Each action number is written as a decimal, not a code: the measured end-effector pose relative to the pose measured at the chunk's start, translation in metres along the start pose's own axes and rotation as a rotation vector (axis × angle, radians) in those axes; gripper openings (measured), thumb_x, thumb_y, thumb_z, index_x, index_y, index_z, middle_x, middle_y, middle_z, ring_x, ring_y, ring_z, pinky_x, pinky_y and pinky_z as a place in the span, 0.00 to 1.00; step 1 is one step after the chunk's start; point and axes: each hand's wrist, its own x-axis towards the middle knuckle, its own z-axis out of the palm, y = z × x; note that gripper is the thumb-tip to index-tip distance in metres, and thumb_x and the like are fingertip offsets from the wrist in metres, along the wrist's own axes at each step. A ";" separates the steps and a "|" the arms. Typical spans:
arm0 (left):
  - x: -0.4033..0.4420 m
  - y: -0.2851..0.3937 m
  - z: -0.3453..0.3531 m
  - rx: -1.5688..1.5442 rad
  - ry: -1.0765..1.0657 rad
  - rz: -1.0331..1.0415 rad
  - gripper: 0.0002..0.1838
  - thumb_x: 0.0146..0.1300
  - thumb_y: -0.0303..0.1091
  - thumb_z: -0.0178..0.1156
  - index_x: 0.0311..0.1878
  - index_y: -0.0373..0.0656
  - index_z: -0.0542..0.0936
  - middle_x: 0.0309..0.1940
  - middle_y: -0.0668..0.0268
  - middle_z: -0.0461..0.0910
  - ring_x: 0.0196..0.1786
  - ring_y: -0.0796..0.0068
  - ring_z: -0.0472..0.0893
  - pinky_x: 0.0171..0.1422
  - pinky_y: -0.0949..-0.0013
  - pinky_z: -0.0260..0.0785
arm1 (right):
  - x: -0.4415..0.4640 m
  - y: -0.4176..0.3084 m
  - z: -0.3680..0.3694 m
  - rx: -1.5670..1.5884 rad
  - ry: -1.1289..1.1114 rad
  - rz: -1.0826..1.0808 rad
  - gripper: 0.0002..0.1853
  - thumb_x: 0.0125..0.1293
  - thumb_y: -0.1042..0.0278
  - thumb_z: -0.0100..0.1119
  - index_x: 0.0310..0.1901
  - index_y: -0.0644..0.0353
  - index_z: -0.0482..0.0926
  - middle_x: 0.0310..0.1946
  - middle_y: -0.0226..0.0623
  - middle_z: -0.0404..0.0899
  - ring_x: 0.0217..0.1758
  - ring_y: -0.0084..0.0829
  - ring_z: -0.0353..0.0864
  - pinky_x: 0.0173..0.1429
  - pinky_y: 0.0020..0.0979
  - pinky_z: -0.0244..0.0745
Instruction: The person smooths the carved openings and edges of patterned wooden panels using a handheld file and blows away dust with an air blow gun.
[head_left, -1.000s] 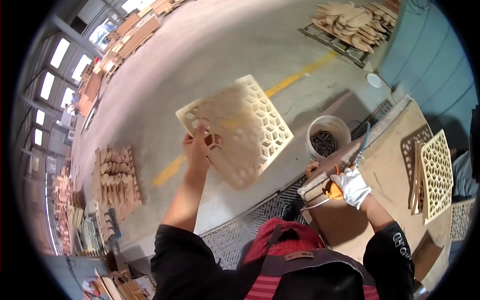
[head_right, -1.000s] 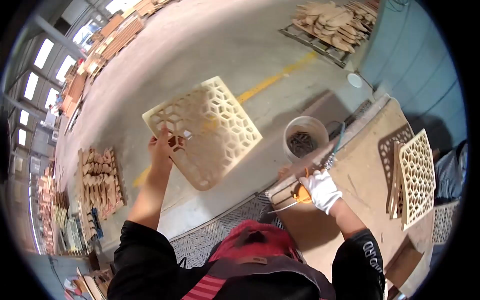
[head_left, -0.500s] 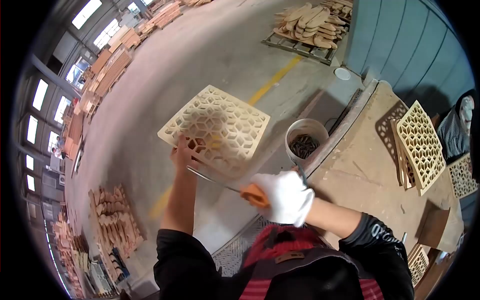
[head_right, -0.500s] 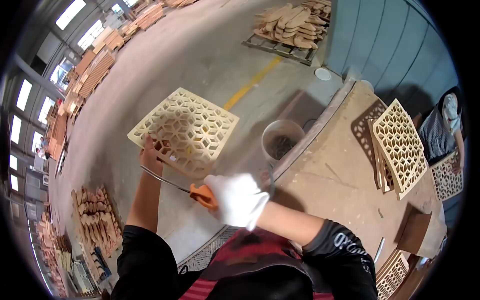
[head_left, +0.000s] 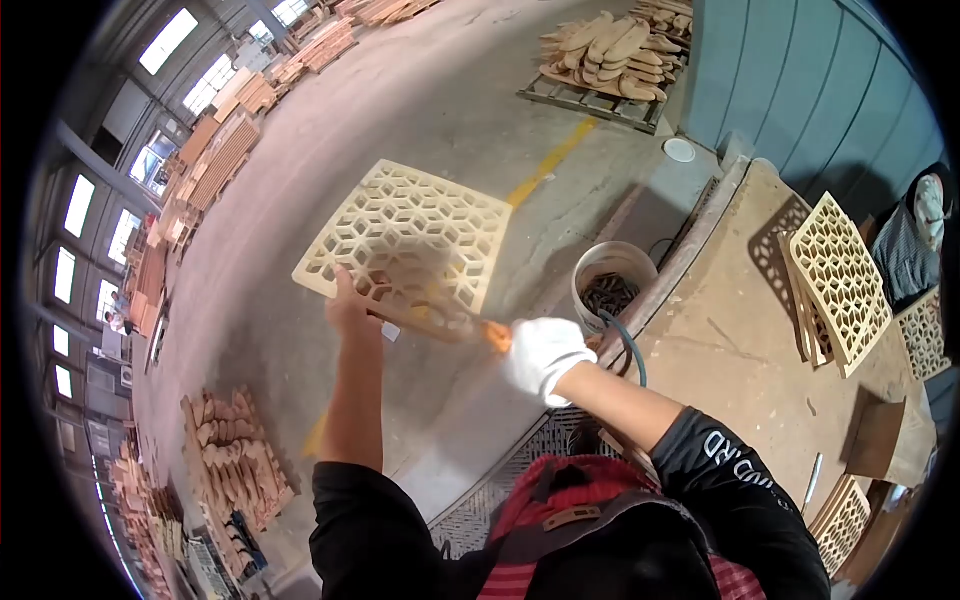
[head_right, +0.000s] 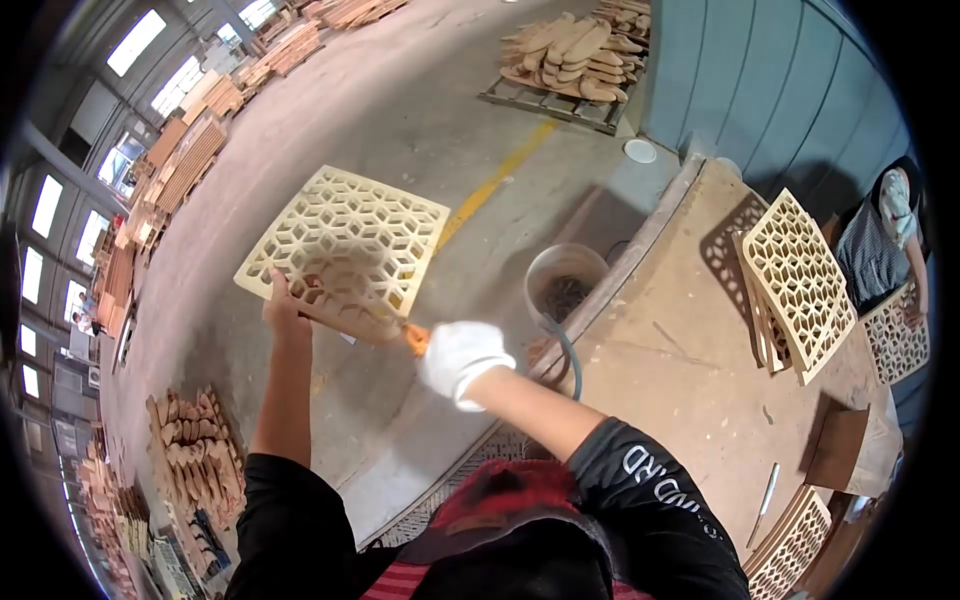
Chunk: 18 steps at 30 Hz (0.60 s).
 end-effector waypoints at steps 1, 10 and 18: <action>0.006 0.005 -0.009 -0.030 0.026 -0.039 0.22 0.74 0.45 0.53 0.56 0.34 0.72 0.43 0.55 0.80 0.37 0.62 0.84 0.38 0.59 0.81 | 0.004 0.005 -0.001 0.001 -0.008 0.027 0.17 0.67 0.57 0.47 0.51 0.53 0.80 0.35 0.47 0.85 0.39 0.51 0.84 0.44 0.45 0.78; 0.051 -0.001 -0.052 -0.096 0.151 0.047 0.21 0.76 0.42 0.49 0.61 0.34 0.69 0.48 0.56 0.80 0.40 0.61 0.84 0.43 0.57 0.82 | -0.011 -0.054 -0.005 -0.053 -0.005 -0.187 0.20 0.69 0.56 0.44 0.44 0.60 0.83 0.38 0.45 0.85 0.39 0.45 0.86 0.44 0.42 0.79; 0.012 0.005 -0.020 -0.138 0.039 0.049 0.24 0.74 0.40 0.52 0.64 0.32 0.67 0.53 0.55 0.77 0.47 0.58 0.82 0.47 0.52 0.81 | 0.005 -0.043 0.002 0.034 -0.054 -0.082 0.19 0.63 0.53 0.52 0.36 0.61 0.86 0.35 0.50 0.85 0.41 0.49 0.86 0.47 0.42 0.79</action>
